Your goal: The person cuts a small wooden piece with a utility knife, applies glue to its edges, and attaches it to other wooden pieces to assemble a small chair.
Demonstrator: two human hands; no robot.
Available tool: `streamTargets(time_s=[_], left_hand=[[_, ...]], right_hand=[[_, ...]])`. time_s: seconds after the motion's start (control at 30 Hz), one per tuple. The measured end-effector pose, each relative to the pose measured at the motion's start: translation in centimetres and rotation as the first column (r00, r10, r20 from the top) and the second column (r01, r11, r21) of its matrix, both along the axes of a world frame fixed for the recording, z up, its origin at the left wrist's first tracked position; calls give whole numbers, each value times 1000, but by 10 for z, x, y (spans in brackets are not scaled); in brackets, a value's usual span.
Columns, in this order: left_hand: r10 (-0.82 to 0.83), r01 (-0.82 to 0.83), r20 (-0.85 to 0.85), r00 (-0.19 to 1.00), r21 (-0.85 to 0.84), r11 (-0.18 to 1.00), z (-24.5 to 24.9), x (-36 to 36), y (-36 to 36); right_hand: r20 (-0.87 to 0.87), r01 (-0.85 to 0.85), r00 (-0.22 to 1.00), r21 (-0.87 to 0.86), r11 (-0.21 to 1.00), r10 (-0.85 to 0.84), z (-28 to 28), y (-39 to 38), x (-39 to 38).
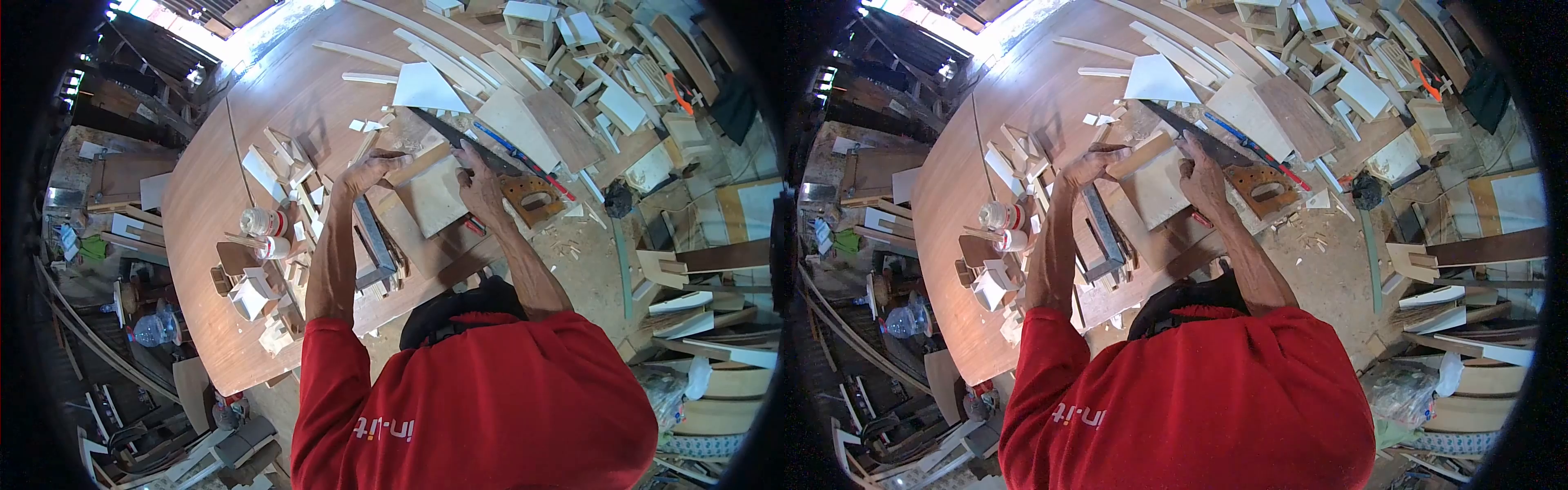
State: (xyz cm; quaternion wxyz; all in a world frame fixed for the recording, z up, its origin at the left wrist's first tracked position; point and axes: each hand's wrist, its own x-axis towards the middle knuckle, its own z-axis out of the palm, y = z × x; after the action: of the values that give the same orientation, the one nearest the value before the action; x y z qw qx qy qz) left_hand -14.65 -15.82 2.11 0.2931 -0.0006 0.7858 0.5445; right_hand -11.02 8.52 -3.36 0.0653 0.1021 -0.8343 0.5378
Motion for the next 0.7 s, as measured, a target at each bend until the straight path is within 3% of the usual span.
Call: streamTargets(time_s=[0.2,0.43,0.5,0.7], left_hand=[[-53,53,-36,998,-2,999,8,4,2],[-2,0,-55,998,-25,1000,7,7,5],[-15,11,-84,996,-48,999,6,6,5],[11,-16,-106,994,-38,999,5,10,7]], right_hand=[[95,-21,995,-71,997,28,12,2,3],[68,-37,997,-5,999,38,6,5,0],[94,-43,994,-130,991,56,4,6,-1],[133,6,991,-116,993,10,-15,18,-12]])
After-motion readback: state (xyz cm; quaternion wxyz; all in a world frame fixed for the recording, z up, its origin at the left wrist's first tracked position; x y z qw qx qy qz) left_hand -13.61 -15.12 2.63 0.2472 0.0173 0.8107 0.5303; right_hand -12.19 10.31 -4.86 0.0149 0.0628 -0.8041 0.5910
